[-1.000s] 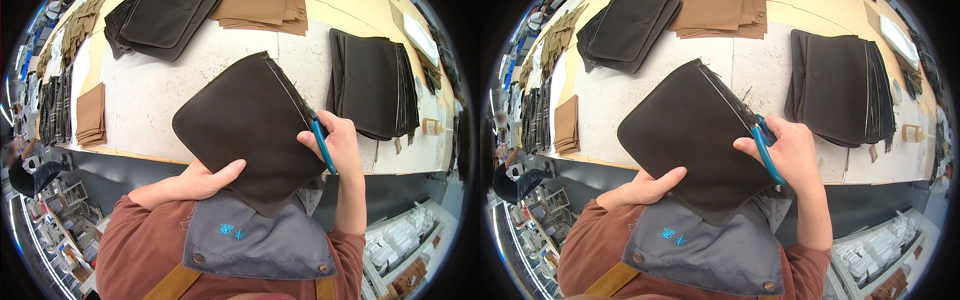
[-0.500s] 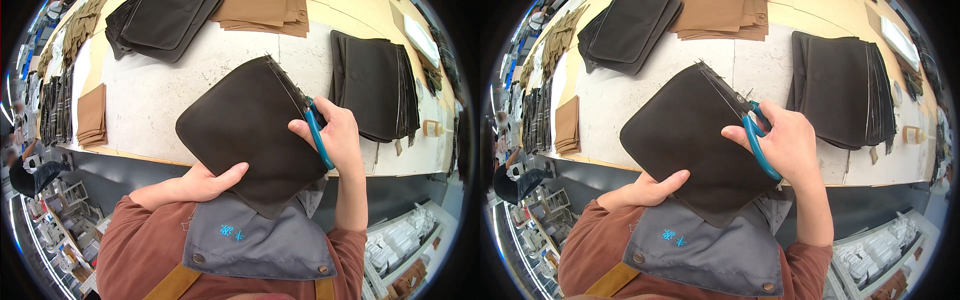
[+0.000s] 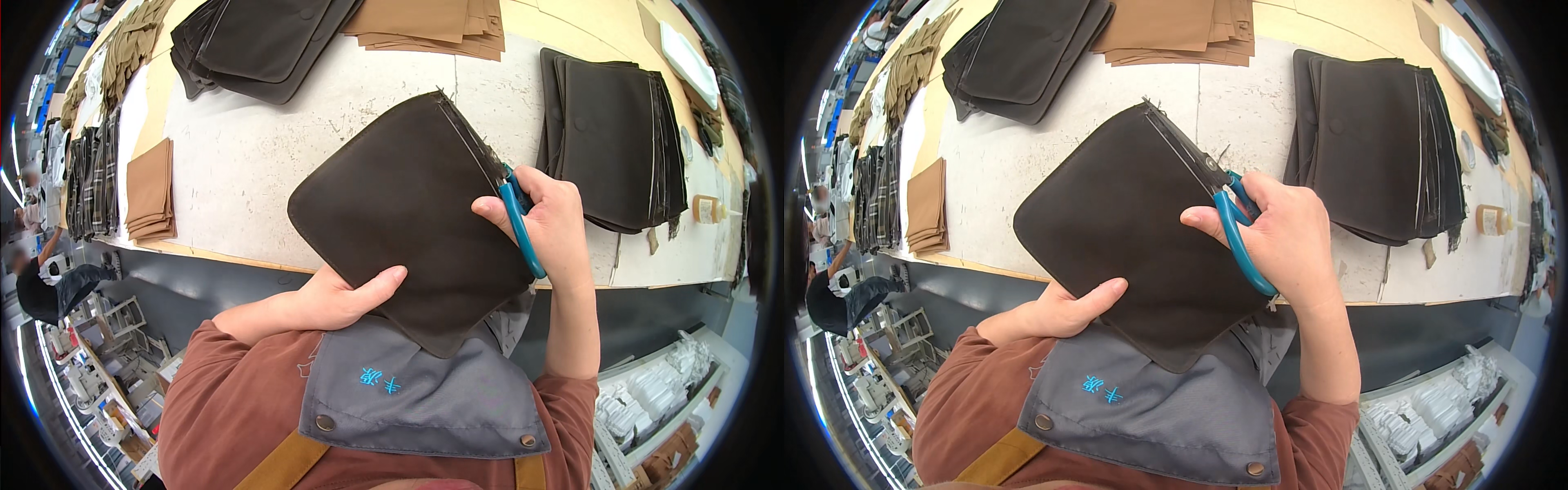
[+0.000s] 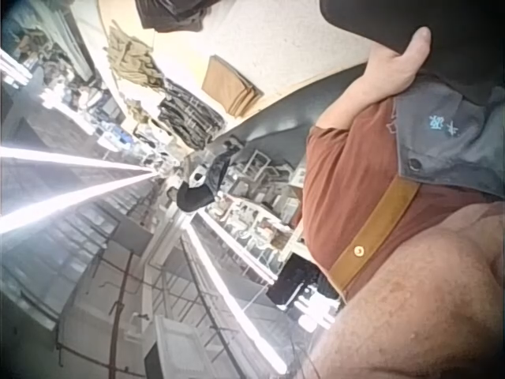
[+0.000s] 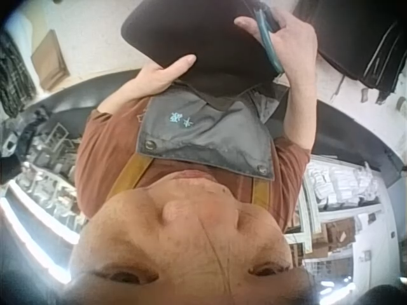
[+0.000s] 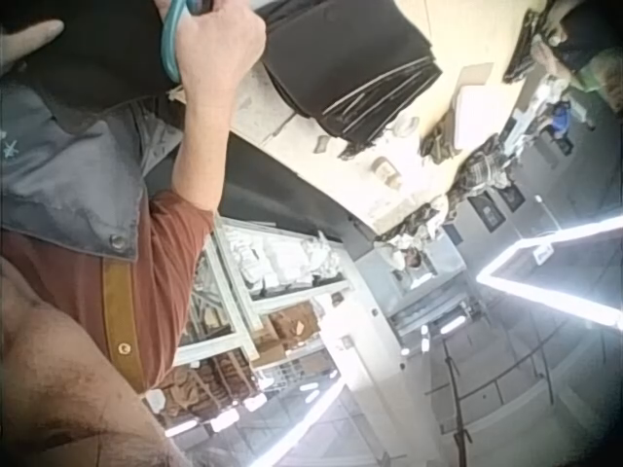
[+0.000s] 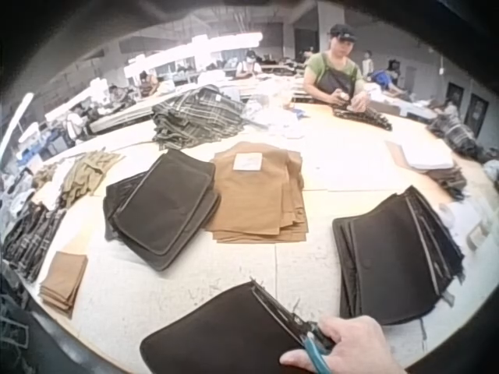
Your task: Using scissors to trim excess leather or thread along the edge of a small leather pouch.
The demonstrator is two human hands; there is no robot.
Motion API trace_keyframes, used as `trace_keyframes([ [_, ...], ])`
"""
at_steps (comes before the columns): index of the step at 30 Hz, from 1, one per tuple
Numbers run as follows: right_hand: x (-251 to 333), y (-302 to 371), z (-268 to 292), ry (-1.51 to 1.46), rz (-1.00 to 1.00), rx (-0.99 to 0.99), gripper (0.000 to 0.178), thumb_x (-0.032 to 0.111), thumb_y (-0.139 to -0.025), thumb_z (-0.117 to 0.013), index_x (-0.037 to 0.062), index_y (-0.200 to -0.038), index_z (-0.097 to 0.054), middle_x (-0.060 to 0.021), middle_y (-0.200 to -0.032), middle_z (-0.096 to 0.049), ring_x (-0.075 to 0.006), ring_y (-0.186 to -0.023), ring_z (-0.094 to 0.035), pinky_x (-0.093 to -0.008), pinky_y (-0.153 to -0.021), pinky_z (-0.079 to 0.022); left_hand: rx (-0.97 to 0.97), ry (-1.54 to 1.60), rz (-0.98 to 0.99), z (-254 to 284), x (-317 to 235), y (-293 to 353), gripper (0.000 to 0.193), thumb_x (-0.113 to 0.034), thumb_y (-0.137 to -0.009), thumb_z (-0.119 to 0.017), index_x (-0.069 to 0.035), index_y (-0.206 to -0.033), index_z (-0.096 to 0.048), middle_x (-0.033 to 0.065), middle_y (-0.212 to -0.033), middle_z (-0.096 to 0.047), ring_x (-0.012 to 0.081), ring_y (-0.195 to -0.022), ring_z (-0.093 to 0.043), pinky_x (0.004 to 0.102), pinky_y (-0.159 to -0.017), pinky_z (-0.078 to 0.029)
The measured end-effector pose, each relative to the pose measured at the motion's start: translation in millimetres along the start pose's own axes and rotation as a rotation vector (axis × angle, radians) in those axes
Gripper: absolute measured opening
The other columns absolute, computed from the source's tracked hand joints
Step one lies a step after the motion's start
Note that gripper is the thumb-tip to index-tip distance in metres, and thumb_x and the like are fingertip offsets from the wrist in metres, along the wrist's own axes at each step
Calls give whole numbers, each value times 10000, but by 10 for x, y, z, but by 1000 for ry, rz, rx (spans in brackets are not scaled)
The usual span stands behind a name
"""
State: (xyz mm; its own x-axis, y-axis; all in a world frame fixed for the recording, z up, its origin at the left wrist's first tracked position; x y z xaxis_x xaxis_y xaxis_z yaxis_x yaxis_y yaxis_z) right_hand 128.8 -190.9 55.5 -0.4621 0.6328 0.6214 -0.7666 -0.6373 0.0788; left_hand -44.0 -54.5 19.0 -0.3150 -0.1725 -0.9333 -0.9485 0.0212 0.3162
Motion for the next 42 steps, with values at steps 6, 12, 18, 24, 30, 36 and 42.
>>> trace_keyframes([
  [6, 13, 2, -1, -25, 30, -17, 597, 536, -656, -763, 39, -563, -446, -88, -467, -429, -253, -424, -456, -334, -453, -386, 5, -9, 8, -6, 4, 0, 275, -115, -933, -506, 19, -1173, -522, 62, -1090, -582, 132, -981, -545, 280, -835, -455],
  [12, 86, -65, 24, 12, 44, -27, 588, 524, -656, -769, 38, -563, -453, -88, -469, -448, -253, -425, -479, -334, -450, -395, 15, -60, -11, -9, -3, -12, 254, -113, -930, -505, 18, -1146, -532, 54, -1053, -585, 129, -943, -548, 281, -813, -459],
  [18, 26, -62, 12, -79, 9, -26, 579, 489, -670, -779, 26, -564, -448, -70, -461, -407, -203, -417, -387, -301, -441, -373, 14, -52, -1, 4, -16, -16, 247, -114, -932, -506, 21, -1137, -537, 54, -1052, -587, 130, -943, -549, 278, -815, -458],
  [24, -164, -12, 83, -450, -125, -101, 460, 344, -747, -772, 15, -638, -470, 24, -546, -365, -54, -551, -328, -230, -473, -325, -182, 352, 64, 135, 206, 82, 285, -95, -929, -512, 4, -1196, -509, 75, -1171, -556, 156, -1061, -535, 294, -893, -446],
  [30, -537, 311, 18, -691, -216, -135, 262, 173, -779, -739, 68, -779, -499, -27, -774, -601, -83, -696, -518, -197, -627, -412, -330, 564, -48, 272, 204, 162, 409, -65, -887, -492, -17, -1284, -402, 143, -1238, -499, 267, -1129, -521, 413, -948, -451],
  [36, -325, 451, -235, -1073, -168, -90, 257, 33, -759, -709, 63, -809, -458, -120, -953, -618, -119, -839, -557, -256, -765, -458, -333, 708, -36, 219, 198, 230, 356, -50, -899, -485, -14, -1250, -443, 114, -1229, -510, 226, -1114, -523, 385, -936, -450],
  [42, -193, 536, -238, -1207, -103, -141, 228, 16, -776, -671, 82, -835, -461, -97, -943, -610, -125, -821, -560, -261, -740, -451, -359, 692, -33, 213, 164, 319, 360, -56, -893, -489, -14, -1246, -435, 121, -1220, -514, 239, -1114, -528, 397, -934, -456],
])
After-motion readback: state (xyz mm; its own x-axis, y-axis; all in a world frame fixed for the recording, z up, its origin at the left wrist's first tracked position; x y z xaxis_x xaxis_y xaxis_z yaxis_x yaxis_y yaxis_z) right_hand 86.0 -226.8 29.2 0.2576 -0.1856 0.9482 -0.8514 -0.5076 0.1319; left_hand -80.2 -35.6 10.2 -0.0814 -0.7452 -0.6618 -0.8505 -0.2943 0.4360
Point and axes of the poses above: each hand's wrist, its own y-axis away from the middle knuckle, its own z-axis out of the back of the hand, x = y × z, the point moved 6 cm from there along -y, towards the middle knuckle
